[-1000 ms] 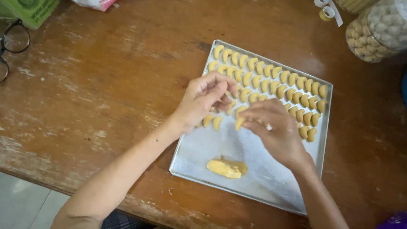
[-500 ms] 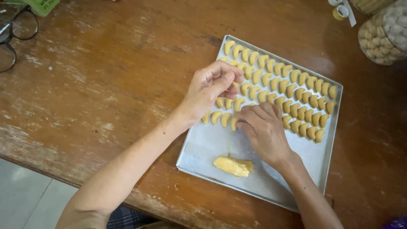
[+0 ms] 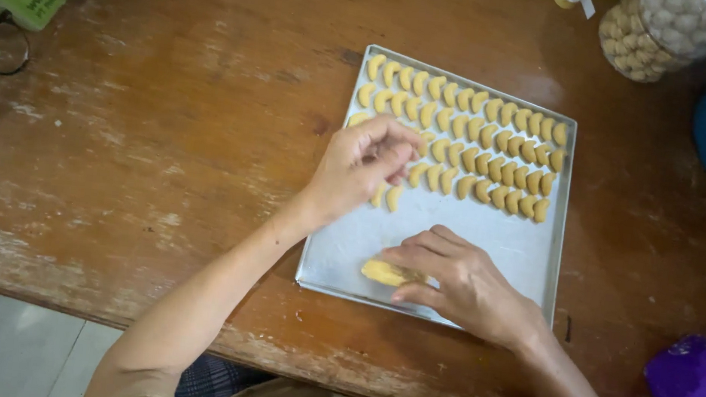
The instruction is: Shaping dough into crescent-shaped cookies and arranging them on a baking tray.
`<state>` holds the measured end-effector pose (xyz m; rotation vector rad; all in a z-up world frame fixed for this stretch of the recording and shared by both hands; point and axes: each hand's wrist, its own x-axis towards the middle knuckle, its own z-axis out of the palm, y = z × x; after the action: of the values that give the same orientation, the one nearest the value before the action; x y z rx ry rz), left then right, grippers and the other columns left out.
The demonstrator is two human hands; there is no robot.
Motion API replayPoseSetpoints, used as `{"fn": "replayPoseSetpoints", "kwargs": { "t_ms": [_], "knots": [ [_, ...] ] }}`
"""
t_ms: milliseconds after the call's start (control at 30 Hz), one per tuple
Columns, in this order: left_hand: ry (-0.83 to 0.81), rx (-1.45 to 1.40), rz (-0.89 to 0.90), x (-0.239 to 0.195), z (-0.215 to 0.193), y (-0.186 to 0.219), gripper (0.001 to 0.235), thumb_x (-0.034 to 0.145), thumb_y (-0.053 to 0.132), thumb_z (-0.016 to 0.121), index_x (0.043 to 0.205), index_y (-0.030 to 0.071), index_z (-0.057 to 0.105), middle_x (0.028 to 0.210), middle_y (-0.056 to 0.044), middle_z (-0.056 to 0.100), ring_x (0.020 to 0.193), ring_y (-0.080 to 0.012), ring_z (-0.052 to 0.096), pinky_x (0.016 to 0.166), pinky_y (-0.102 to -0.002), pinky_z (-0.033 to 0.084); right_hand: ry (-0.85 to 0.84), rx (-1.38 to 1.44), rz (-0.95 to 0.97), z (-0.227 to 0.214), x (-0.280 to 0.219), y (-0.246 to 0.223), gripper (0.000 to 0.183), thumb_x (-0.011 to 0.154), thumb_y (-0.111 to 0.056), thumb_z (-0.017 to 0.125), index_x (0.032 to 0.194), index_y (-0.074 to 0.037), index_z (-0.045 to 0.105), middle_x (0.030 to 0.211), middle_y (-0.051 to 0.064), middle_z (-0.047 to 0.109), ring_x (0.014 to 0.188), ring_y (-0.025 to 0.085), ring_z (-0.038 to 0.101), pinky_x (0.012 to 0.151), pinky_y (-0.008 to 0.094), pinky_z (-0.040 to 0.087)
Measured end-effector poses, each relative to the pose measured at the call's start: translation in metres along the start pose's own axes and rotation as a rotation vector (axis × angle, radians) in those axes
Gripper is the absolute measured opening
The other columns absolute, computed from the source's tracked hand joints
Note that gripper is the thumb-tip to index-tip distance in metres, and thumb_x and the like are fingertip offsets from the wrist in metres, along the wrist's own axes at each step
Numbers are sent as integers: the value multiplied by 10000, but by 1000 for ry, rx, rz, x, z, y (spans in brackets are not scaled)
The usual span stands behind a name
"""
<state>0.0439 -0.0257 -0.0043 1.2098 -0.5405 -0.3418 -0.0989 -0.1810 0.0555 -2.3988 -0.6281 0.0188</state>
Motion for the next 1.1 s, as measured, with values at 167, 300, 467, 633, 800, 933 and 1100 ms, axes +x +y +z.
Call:
{"fn": "replayPoseSetpoints", "kwargs": {
  "t_ms": [167, 300, 467, 633, 800, 933, 1100],
  "knots": [
    [-180, 262, 24, -20, 10, 25, 155, 946, 192, 691, 1062, 96, 731, 778, -84, 705, 693, -152, 688, 631, -282, 613, 57, 57, 56, 10, -12, 11, 231, 938, -223, 700, 1111, -79, 755, 911, 116, 718, 792, 299, 691, 718, 387, 601],
    [-347, 523, 19, -36, 10, 39, 235, 877, 282, 762, 972, 74, 709, 819, -156, 722, 793, -303, 734, 692, -384, 620, 117, 128, 152, 24, -27, 37, 147, 928, -160, 727, 1060, -99, 749, 844, 76, 675, 769, 267, 687, 691, 365, 591],
    [-455, 716, -46, -45, 12, 44, 280, 807, 309, 824, 978, 121, 707, 811, -100, 693, 762, -294, 706, 690, -424, 594, 180, 181, 210, 20, -19, 23, 136, 889, -127, 764, 1024, -115, 772, 927, 49, 687, 859, 227, 693, 755, 352, 597],
    [-513, 711, -173, -43, 11, 42, 402, 781, 311, 838, 1105, 151, 660, 844, -68, 714, 806, -274, 717, 707, -408, 580, 148, 256, 306, 19, -20, 19, 189, 880, -58, 744, 1067, -78, 760, 912, 112, 701, 802, 253, 704, 760, 390, 588],
    [-561, 720, -230, -40, 10, 41, 469, 783, 296, 834, 1180, 157, 629, 893, -61, 743, 845, -257, 717, 741, -396, 570, 144, 434, 365, 17, -23, 23, 155, 893, -48, 736, 1046, -49, 759, 876, 124, 739, 791, 228, 712, 792, 399, 597],
    [-568, 726, -251, -39, 9, 43, 468, 792, 290, 821, 1191, 158, 612, 889, -67, 743, 826, -268, 713, 741, -410, 565, 150, 501, 381, 21, -29, 42, 158, 894, -60, 743, 1050, -43, 761, 863, 103, 757, 804, 167, 684, 799, 378, 589],
    [-600, 709, -290, -39, 7, 41, 461, 793, 271, 818, 1196, 159, 626, 898, -71, 746, 860, -267, 715, 773, -388, 578, 118, 631, 402, 18, -32, 48, 163, 880, -50, 755, 1042, -32, 764, 860, 75, 749, 841, 155, 643, 859, 371, 567]
  ]
}}
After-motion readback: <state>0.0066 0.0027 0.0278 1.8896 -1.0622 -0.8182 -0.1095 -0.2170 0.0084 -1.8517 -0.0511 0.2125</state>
